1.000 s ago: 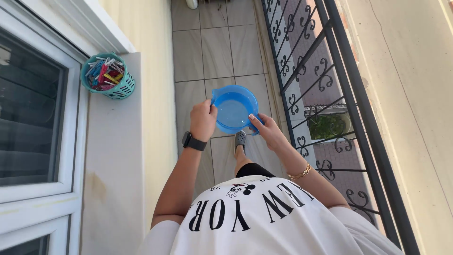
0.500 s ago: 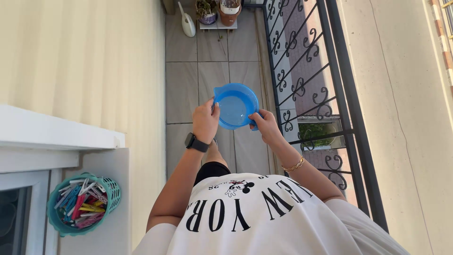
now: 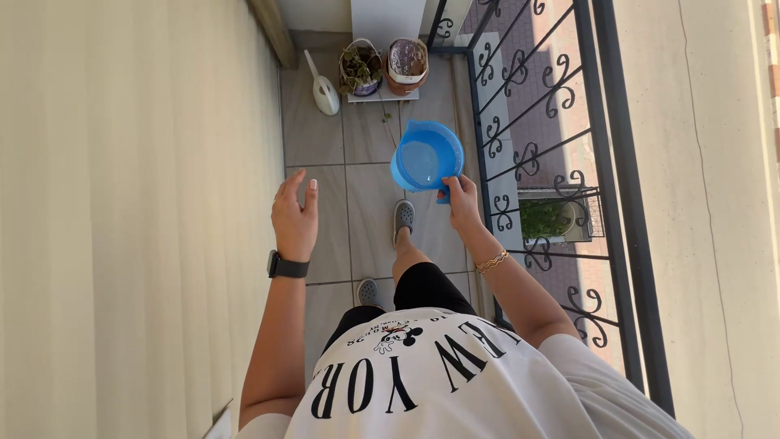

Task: Water several potted plants on a balcony using a blue pitcher.

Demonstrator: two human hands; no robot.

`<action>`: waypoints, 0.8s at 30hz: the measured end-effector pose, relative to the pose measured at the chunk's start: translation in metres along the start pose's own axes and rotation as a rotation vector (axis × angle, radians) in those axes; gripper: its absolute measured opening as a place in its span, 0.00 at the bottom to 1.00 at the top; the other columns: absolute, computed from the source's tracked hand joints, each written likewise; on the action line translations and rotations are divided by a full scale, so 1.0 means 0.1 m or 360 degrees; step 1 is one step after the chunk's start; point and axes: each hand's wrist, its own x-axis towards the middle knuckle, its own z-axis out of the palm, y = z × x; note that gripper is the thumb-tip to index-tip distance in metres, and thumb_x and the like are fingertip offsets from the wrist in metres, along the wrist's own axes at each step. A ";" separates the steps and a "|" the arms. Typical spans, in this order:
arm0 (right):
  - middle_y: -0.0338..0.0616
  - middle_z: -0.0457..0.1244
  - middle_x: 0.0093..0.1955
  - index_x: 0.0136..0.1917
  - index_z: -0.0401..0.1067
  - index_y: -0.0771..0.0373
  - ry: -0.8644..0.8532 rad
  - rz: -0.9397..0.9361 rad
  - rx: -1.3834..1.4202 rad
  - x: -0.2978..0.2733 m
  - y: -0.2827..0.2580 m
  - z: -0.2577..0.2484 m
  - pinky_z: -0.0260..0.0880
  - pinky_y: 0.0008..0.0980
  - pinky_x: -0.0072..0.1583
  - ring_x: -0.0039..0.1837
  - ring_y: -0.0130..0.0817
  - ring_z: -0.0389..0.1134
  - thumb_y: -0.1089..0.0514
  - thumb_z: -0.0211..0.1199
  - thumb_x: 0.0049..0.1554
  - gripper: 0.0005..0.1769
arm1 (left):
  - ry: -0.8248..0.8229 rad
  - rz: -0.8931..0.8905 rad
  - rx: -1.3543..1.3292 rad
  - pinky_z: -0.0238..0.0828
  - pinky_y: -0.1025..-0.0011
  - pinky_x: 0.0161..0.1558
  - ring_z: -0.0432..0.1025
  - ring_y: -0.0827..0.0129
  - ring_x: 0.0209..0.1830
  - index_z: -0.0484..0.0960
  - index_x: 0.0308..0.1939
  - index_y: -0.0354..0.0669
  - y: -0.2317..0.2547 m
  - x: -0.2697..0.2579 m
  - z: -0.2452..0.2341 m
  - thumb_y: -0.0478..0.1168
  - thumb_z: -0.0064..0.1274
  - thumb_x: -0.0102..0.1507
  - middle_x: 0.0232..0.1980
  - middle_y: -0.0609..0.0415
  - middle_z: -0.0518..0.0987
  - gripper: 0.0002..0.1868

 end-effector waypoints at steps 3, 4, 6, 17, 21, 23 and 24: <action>0.40 0.64 0.36 0.41 0.71 0.66 0.0085 0.0063 -0.0015 0.89 0.11 0.21 0.65 0.29 0.43 0.35 0.27 0.64 0.61 0.58 0.57 0.06 | 0.0274 0.0312 0.0075 0.72 0.61 0.59 0.74 0.52 0.62 0.79 0.62 0.37 -0.20 0.64 0.07 0.52 0.46 0.76 0.62 0.42 0.80 0.22; 0.40 0.64 0.36 0.41 0.70 0.65 0.0076 0.0019 -0.0027 1.23 0.18 0.23 0.63 0.28 0.43 0.36 0.27 0.64 0.61 0.58 0.59 0.06 | 0.0277 0.0179 -0.0009 0.71 0.61 0.59 0.73 0.52 0.63 0.78 0.63 0.37 -0.15 0.82 0.10 0.51 0.44 0.76 0.63 0.43 0.79 0.22; 0.40 0.63 0.36 0.41 0.69 0.65 0.0035 -0.0021 -0.0055 1.87 0.31 0.28 0.62 0.28 0.44 0.36 0.28 0.64 0.60 0.58 0.60 0.07 | 0.0309 0.0023 -0.0098 0.71 0.60 0.59 0.72 0.52 0.64 0.77 0.64 0.37 -0.08 1.19 0.20 0.50 0.43 0.75 0.64 0.44 0.78 0.22; 0.42 0.65 0.33 0.43 0.72 0.66 0.0119 0.0304 -0.0498 4.36 1.21 0.65 0.59 0.31 0.46 0.37 0.25 0.64 0.58 0.53 0.60 0.10 | 0.0558 -0.0120 -0.0122 0.65 0.57 0.69 0.63 0.50 0.76 0.79 0.61 0.38 -0.36 2.70 1.00 0.44 0.40 0.76 0.69 0.45 0.76 0.18; 0.42 0.66 0.33 0.44 0.72 0.66 0.0228 0.0515 -0.0529 4.82 1.59 0.87 0.59 0.30 0.45 0.37 0.24 0.63 0.57 0.54 0.59 0.10 | 0.0491 -0.0145 0.0071 0.63 0.54 0.72 0.60 0.49 0.79 0.77 0.63 0.39 -0.75 3.15 1.31 0.40 0.43 0.75 0.70 0.48 0.75 0.16; 0.42 0.66 0.33 0.43 0.73 0.67 0.0240 0.0490 -0.0587 5.05 1.75 0.93 0.59 0.29 0.42 0.35 0.23 0.64 0.55 0.55 0.59 0.12 | 0.0437 -0.0002 0.0204 0.51 0.44 0.78 0.56 0.48 0.81 0.74 0.70 0.40 -0.91 3.38 1.51 0.37 0.44 0.75 0.78 0.45 0.66 0.19; 0.42 0.66 0.33 0.43 0.73 0.67 0.0247 0.0500 -0.0586 5.19 1.86 0.94 0.59 0.29 0.42 0.35 0.23 0.64 0.55 0.55 0.59 0.12 | 0.0425 -0.0005 0.0207 0.51 0.44 0.78 0.56 0.48 0.81 0.74 0.70 0.40 -1.01 3.51 1.60 0.37 0.44 0.75 0.78 0.45 0.66 0.19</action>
